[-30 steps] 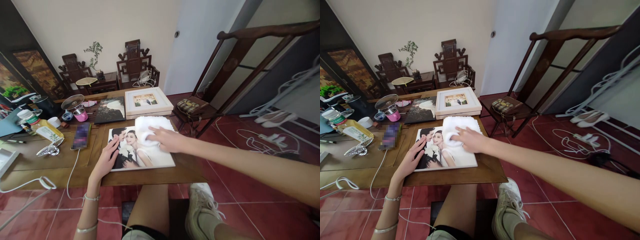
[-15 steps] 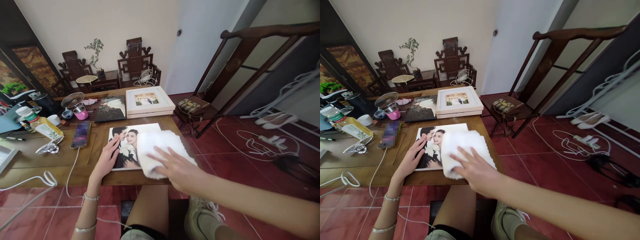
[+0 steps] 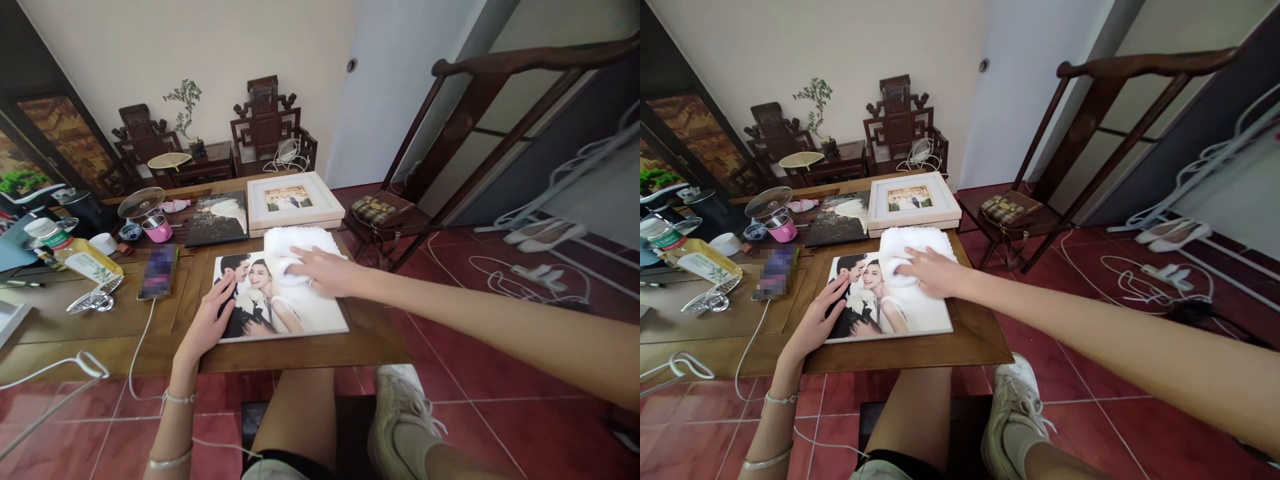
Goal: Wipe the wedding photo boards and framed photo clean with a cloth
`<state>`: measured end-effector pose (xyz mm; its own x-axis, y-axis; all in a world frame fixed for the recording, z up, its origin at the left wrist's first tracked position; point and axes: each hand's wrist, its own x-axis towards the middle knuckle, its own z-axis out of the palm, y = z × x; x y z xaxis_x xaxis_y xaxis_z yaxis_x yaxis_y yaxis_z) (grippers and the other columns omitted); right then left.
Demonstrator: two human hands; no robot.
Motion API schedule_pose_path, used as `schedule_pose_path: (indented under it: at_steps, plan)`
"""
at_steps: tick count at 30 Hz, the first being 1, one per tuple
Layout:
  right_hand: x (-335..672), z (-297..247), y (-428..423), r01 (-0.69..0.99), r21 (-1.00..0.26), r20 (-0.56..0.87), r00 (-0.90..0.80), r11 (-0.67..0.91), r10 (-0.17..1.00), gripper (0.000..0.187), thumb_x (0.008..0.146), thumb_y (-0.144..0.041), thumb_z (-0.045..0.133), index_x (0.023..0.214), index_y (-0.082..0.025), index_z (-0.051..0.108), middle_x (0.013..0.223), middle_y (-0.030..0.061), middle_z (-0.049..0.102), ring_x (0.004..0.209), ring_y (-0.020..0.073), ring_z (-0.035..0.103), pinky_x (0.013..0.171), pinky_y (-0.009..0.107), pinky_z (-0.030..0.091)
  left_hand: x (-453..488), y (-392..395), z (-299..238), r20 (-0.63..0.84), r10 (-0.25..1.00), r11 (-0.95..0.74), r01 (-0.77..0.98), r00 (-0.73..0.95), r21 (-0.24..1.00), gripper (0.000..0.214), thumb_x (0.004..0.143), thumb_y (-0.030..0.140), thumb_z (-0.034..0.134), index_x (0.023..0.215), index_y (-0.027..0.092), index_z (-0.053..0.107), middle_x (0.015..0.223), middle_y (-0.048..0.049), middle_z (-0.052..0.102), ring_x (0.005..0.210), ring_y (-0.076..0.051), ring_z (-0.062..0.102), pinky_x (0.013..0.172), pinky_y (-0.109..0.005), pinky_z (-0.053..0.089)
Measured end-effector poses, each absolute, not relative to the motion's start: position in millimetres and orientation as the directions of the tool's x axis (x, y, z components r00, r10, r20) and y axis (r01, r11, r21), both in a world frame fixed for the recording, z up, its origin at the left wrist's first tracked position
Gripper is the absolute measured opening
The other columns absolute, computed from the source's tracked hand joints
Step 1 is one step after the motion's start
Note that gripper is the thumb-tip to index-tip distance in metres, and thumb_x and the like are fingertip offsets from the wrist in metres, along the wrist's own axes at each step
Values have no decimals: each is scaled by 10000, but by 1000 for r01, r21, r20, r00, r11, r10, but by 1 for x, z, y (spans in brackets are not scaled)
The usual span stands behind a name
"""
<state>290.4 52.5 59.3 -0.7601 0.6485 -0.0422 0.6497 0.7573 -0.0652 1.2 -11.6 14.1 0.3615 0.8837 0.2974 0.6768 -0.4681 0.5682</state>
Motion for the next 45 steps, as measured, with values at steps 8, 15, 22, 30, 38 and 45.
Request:
schedule_pose_path:
  at_steps: [8,15,22,30,38,45]
  plan:
    - [263,57,-1,729,-56,-73,-685,683,725,638,711,24,439,1308,-177,535,1539,112,299,1413,403,178,1029,672,269,2,-12,12,317,882,-471,675,349,569,452,972,300,385,1412,214,440,1498,-78,398,1403,-224,324,1165,-448,249]
    - [251,66,-78,553,-222,-154,-833,803,531,593,665,-42,516,1242,-161,593,1546,122,259,1403,449,155,1035,725,206,2,-12,9,336,870,-492,671,359,555,452,977,283,376,1418,199,427,1502,-85,389,1407,-219,315,1163,-447,260]
    - [248,61,-22,546,-164,-79,-837,821,541,610,718,-7,450,1283,-207,566,1510,95,361,1411,374,216,1042,656,256,1,-11,9,328,869,-494,683,371,537,445,977,279,378,1412,201,438,1509,-84,375,1411,-227,305,1162,-454,264]
    - [244,61,63,625,-87,-14,-780,776,626,602,737,52,408,1289,-159,521,1308,178,559,1401,328,260,999,575,337,2,-13,12,332,871,-490,672,362,555,455,975,290,388,1426,236,415,1498,-65,399,1404,-225,322,1160,-454,262]
    - [230,61,-9,680,-119,-123,-733,724,669,582,772,-46,477,1338,-178,510,1546,118,278,1414,425,141,1046,698,199,3,-12,10,319,882,-471,682,347,560,456,974,277,385,1424,213,418,1515,-82,365,1414,-218,300,1164,-447,253]
    - [236,70,-76,524,-263,-211,-850,810,482,557,676,-69,548,1222,-163,611,1550,126,248,1407,453,126,1040,738,167,3,-13,11,313,884,-467,692,347,551,456,975,249,369,1429,220,407,1512,-79,371,1409,-218,311,1156,-461,274]
